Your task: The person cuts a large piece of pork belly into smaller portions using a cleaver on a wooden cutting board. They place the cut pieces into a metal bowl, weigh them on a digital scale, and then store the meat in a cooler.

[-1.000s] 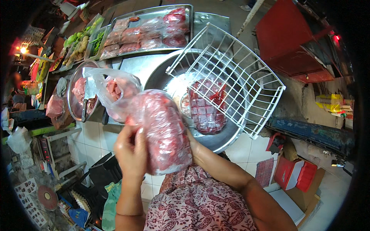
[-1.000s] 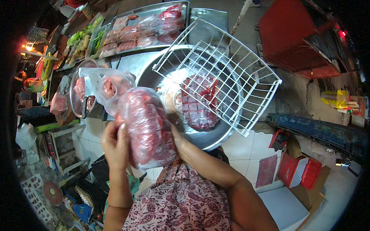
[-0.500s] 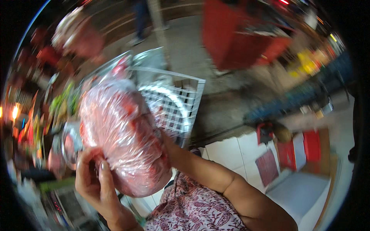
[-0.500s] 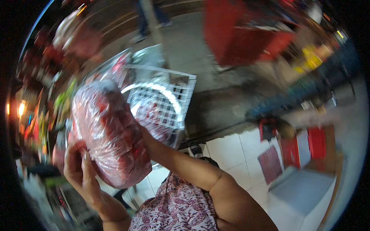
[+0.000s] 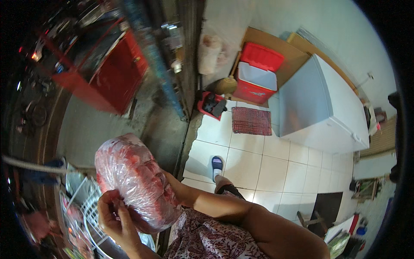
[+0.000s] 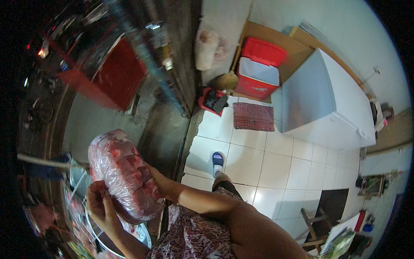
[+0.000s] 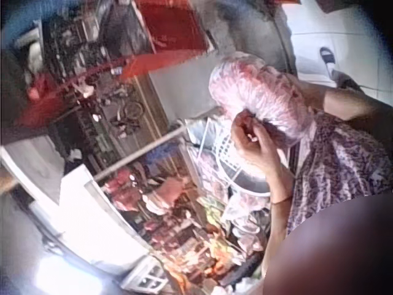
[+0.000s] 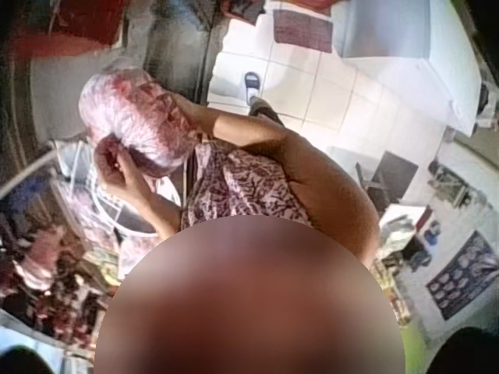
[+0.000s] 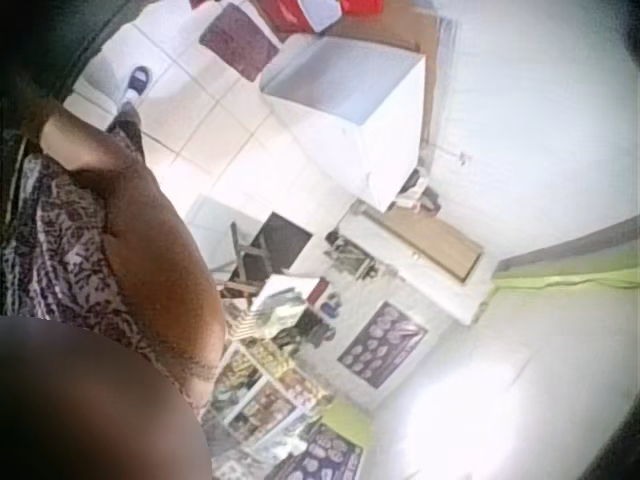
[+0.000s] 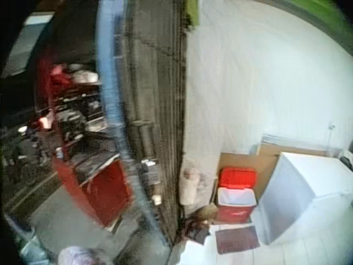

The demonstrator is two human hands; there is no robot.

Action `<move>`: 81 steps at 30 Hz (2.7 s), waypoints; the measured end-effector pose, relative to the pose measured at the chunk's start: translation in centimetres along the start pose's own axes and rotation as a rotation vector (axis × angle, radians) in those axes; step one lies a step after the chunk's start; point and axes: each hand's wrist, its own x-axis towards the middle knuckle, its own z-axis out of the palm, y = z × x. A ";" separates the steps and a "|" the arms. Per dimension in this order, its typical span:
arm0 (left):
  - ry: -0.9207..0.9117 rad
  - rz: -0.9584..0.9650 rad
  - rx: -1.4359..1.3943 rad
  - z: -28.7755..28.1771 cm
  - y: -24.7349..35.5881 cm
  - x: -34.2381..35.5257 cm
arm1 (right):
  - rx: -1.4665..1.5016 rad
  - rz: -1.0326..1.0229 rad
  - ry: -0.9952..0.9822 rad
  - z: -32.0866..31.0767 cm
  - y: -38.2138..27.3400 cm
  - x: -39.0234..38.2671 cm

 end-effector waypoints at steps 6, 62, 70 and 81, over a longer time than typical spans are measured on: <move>-0.289 0.001 -0.179 18.4 7.7 4.2 | -0.272 -0.298 0.218 -3.7 -18.5 -7.8; -1.009 0.413 0.908 147.7 -24.4 9.6 | -0.475 0.003 1.434 -61.4 -92.3 -39.6; -1.139 -0.031 0.867 148.3 -23.6 8.9 | -0.510 0.050 1.567 -59.9 -90.4 -44.1; -0.874 -0.337 0.339 145.9 -15.4 11.9 | -0.565 0.039 1.581 -58.3 -91.3 -43.4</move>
